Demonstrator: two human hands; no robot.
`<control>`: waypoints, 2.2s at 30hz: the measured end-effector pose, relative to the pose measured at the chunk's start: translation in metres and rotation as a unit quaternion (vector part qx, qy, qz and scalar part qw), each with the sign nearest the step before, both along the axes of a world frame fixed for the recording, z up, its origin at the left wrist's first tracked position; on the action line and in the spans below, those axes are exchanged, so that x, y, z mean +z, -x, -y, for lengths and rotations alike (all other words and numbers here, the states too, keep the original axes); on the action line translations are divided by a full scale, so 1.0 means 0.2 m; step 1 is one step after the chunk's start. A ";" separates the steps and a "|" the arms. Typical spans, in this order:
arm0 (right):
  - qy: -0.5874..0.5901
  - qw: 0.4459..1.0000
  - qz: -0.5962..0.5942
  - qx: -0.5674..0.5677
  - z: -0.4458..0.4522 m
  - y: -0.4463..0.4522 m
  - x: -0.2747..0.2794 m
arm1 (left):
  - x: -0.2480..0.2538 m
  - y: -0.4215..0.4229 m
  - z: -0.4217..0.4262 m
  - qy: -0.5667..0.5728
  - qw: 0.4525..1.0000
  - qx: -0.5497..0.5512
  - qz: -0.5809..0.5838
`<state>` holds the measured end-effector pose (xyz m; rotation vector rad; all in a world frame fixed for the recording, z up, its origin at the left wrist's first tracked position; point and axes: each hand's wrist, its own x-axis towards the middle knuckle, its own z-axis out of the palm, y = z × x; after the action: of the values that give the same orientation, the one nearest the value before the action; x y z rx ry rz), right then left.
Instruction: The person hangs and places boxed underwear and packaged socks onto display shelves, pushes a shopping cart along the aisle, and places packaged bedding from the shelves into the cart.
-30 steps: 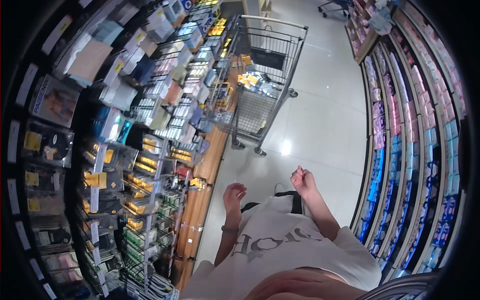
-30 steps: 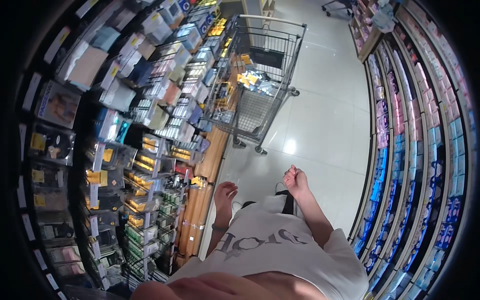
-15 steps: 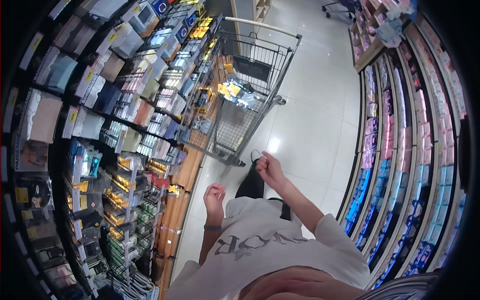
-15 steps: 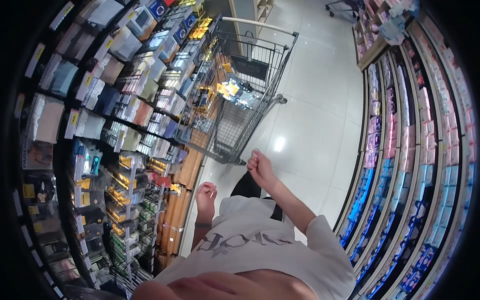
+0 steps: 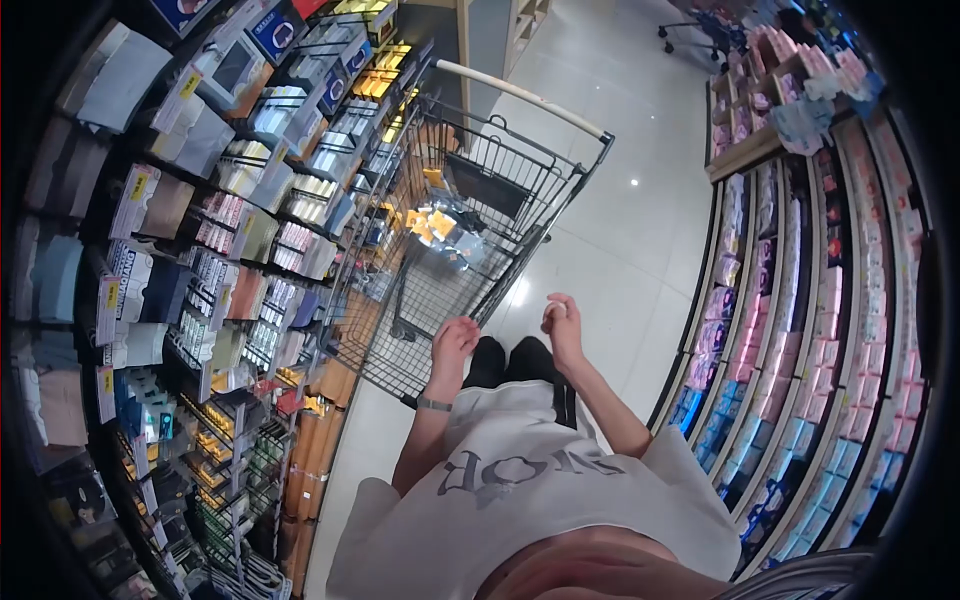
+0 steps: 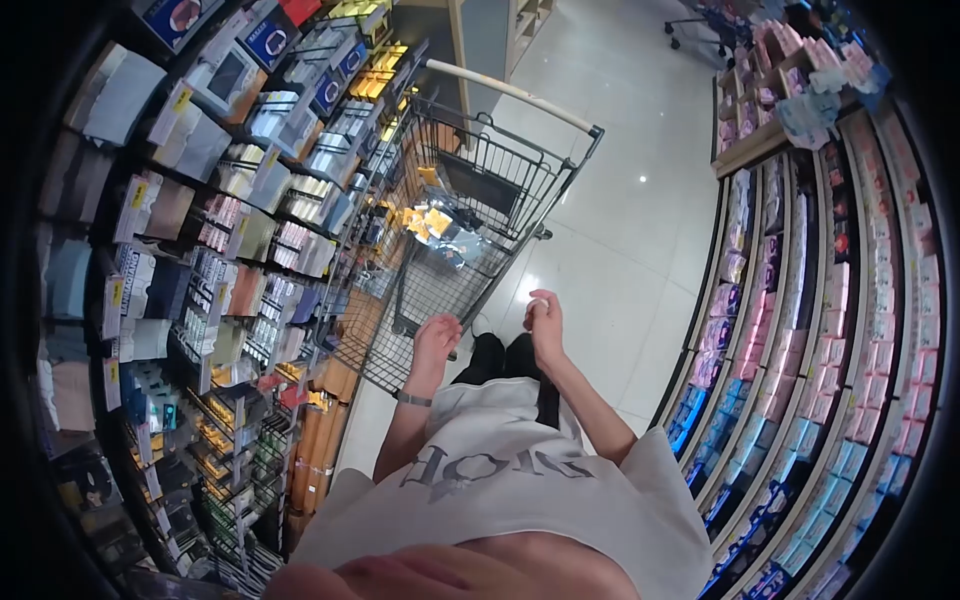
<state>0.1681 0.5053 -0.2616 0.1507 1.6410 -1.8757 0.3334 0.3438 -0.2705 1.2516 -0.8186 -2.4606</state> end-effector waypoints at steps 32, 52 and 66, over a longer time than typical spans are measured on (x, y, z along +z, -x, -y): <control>-0.085 0.800 -0.245 0.540 1.95 1.17 -1.77 | -1.79 1.02 1.11 0.198 0.897 0.262 0.294; -0.151 0.756 -0.009 0.636 2.10 0.99 -1.29 | -1.40 0.77 1.28 0.124 0.956 0.164 0.210; -0.230 0.798 -0.144 0.538 1.96 0.84 -1.37 | -1.41 0.70 1.30 0.068 0.963 0.220 0.138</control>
<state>0.0008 0.1138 -0.5362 -0.7611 1.7600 -0.6268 0.1933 0.0834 -0.5523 1.5503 -0.6687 -1.8785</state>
